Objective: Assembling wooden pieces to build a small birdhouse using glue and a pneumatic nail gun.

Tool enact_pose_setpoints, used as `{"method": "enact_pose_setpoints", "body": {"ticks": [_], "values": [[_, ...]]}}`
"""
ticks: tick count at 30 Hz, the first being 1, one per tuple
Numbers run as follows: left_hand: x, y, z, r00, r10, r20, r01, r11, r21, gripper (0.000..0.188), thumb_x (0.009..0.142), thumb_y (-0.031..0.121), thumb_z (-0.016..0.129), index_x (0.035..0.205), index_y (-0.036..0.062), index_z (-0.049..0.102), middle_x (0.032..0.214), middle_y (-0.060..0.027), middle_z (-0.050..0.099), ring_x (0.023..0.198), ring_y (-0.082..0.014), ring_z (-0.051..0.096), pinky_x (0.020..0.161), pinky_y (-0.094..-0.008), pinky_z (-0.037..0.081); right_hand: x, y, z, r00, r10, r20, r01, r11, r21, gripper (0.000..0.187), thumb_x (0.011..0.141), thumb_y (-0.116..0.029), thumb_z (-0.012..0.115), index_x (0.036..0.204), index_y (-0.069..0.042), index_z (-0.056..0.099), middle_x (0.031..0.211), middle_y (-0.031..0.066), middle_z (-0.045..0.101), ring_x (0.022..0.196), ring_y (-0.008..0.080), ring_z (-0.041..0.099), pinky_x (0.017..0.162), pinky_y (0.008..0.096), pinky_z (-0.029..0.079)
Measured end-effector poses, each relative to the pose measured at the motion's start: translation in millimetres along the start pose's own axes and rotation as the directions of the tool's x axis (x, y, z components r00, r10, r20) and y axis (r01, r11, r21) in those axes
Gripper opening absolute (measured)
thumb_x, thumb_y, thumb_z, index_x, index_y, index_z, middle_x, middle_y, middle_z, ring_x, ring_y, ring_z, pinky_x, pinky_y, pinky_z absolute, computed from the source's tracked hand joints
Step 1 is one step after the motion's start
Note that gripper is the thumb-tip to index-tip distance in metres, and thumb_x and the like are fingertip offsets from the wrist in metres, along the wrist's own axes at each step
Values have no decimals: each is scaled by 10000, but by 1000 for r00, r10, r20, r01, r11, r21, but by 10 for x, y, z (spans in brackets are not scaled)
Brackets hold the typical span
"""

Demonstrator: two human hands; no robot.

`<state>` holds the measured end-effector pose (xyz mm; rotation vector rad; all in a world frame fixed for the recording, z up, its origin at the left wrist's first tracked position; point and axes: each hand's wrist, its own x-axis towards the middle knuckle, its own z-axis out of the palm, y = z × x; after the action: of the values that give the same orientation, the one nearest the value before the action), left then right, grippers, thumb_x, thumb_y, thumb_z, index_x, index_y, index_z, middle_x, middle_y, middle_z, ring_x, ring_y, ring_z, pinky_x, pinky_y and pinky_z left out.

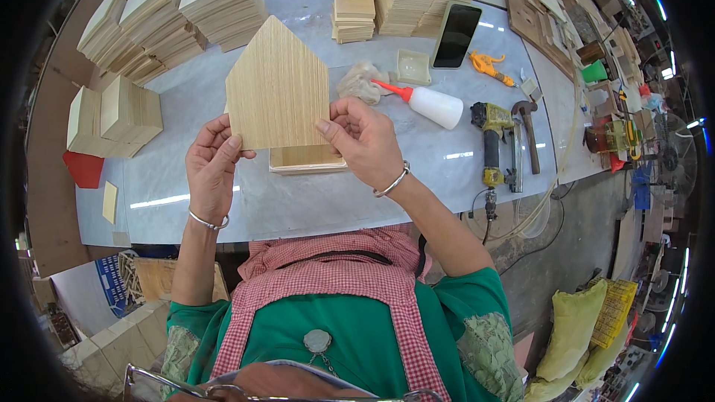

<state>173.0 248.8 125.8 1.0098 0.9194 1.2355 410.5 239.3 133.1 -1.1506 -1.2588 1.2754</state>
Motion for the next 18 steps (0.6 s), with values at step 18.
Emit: {"method": "enact_pose_setpoints", "body": {"ticks": [18], "values": [[-138, -19, 285, 997, 6, -78, -10, 999, -50, 385, 877, 131, 656, 1179, -51, 502, 1084, -116, 624, 976, -149, 596, 858, -275, 465, -76, -35, 295, 539, -795, 279, 659, 192, -727, 254, 667, -57, 672, 916, -33, 630, 924, 90, 616, 746, 218, 608, 597, 300, 506]]}}
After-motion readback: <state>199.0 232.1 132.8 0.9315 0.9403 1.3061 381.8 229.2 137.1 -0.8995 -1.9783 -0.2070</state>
